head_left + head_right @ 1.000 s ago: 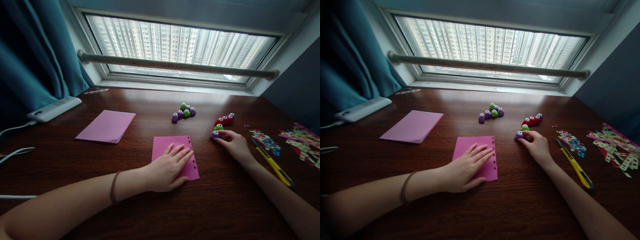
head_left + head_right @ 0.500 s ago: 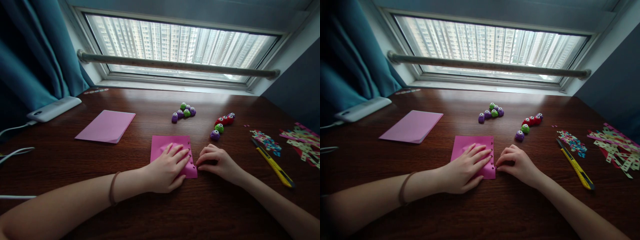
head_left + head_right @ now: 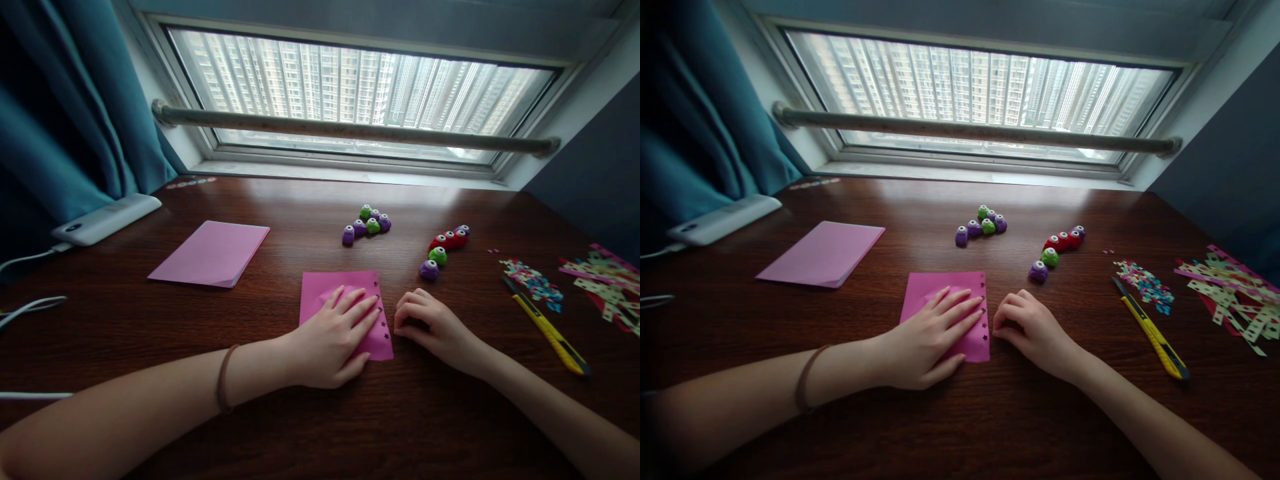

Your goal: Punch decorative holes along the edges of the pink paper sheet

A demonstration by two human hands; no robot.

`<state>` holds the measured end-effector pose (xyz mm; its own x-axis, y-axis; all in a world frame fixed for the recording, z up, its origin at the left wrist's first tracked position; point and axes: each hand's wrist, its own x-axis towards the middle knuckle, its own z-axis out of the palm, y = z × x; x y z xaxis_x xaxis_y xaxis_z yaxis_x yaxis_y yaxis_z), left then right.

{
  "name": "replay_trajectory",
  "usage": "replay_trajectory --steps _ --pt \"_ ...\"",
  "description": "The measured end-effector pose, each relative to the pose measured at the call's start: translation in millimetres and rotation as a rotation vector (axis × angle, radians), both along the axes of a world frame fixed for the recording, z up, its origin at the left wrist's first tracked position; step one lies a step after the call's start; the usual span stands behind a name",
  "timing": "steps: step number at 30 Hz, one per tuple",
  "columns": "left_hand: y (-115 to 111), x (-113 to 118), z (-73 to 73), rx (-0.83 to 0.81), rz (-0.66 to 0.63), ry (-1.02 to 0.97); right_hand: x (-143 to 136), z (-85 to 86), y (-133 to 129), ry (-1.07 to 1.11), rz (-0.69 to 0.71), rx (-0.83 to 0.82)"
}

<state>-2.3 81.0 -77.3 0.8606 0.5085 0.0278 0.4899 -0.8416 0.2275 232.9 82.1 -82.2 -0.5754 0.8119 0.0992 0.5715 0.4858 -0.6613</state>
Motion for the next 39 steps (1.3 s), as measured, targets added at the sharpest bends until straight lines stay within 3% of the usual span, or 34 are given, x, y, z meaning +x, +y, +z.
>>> replay_trajectory --steps 2,5,9,11,15,18,22,31,39 --pt "0 0 -0.4 -0.002 -0.002 0.009 8 1.9 6 0.034 -0.073 -0.013" --pt "1 0 -1.4 -0.013 -0.005 0.02 32 7.7 21 -0.001 -0.347 0.06" --pt "1 -1 -2.4 -0.024 -0.01 0.029 84 17.5 43 -0.372 -0.754 0.417" --pt "1 -1 -2.5 -0.026 -0.012 0.029 113 19.5 51 -0.516 -0.859 0.472" --pt "1 -2 -2.4 -0.02 -0.017 0.017 161 17.5 58 -0.704 -1.116 0.391" --pt "1 -3 -2.8 -0.017 -0.017 0.005 183 15.8 59 -0.743 -1.274 0.276" --pt "1 -3 -3.8 -0.017 -0.015 -0.013 196 17.0 59 -0.726 -1.371 0.192" --pt "0 -4 -2.4 -0.03 -0.017 -0.039 208 15.8 58 -0.712 -1.425 -0.033" --pt "3 -4 2.9 -0.057 -0.026 0.028 209 10.2 56 -0.72 -1.391 -0.024"
